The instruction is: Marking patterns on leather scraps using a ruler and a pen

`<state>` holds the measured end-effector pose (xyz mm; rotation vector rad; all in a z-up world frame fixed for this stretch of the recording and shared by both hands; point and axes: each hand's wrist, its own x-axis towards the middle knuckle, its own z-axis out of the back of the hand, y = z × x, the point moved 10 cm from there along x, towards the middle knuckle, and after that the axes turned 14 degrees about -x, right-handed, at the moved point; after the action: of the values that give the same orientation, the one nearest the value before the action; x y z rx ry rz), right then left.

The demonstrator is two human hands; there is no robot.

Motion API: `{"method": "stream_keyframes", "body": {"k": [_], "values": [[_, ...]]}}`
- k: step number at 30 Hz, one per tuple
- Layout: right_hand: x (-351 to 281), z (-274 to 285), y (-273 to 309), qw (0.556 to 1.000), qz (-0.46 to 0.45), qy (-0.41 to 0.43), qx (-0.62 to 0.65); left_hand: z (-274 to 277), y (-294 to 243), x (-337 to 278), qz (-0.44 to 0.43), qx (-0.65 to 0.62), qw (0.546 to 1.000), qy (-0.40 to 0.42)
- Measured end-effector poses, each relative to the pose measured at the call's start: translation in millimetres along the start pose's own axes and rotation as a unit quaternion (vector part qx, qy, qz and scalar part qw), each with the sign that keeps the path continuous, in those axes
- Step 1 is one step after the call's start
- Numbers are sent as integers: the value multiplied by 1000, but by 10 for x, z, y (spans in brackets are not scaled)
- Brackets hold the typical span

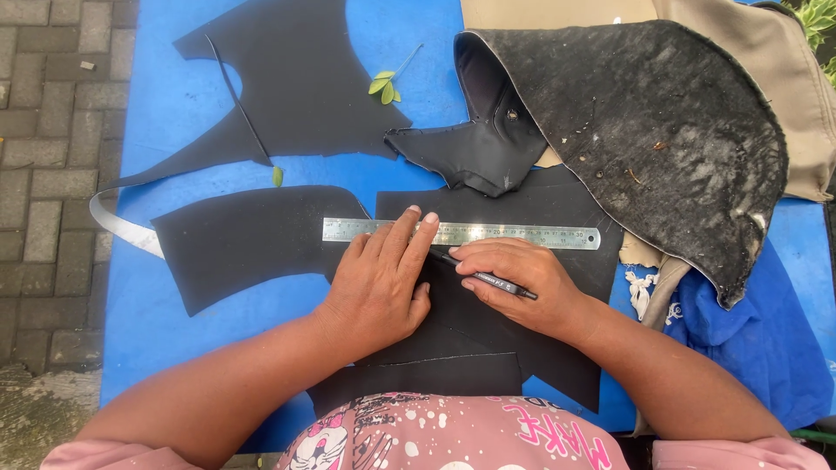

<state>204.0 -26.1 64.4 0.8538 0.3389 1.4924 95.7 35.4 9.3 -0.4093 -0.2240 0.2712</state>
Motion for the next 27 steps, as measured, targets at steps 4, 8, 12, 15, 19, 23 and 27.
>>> {"method": "stream_keyframes", "body": {"k": [4, 8, 12, 15, 19, 23, 27], "values": [[-16, 101, -22, 1000, 8, -1, -23, 10, -6, 5, -2, 5, 1000, -3], [-89, 371, -175, 995, -8, -8, -97, -41, -8, 0, 5, 29, 999, 34], [-143, 542, -252, 992, -57, -7, -113, -8, -92, -29, -11, 32, 999, 43], [-80, 620, -238, 995, -87, -42, -33, -84, -150, -93, -10, 20, 997, 76], [217, 402, 68, 997, -71, -34, -7, -204, -157, -123, -3, -14, 992, 125], [564, -142, 298, 999, 9, -9, 53, -284, -170, -154, -8, 5, 991, 134], [777, -621, 368, 997, 47, 48, 28, -274, -218, -149, -28, 30, 990, 135]]}}
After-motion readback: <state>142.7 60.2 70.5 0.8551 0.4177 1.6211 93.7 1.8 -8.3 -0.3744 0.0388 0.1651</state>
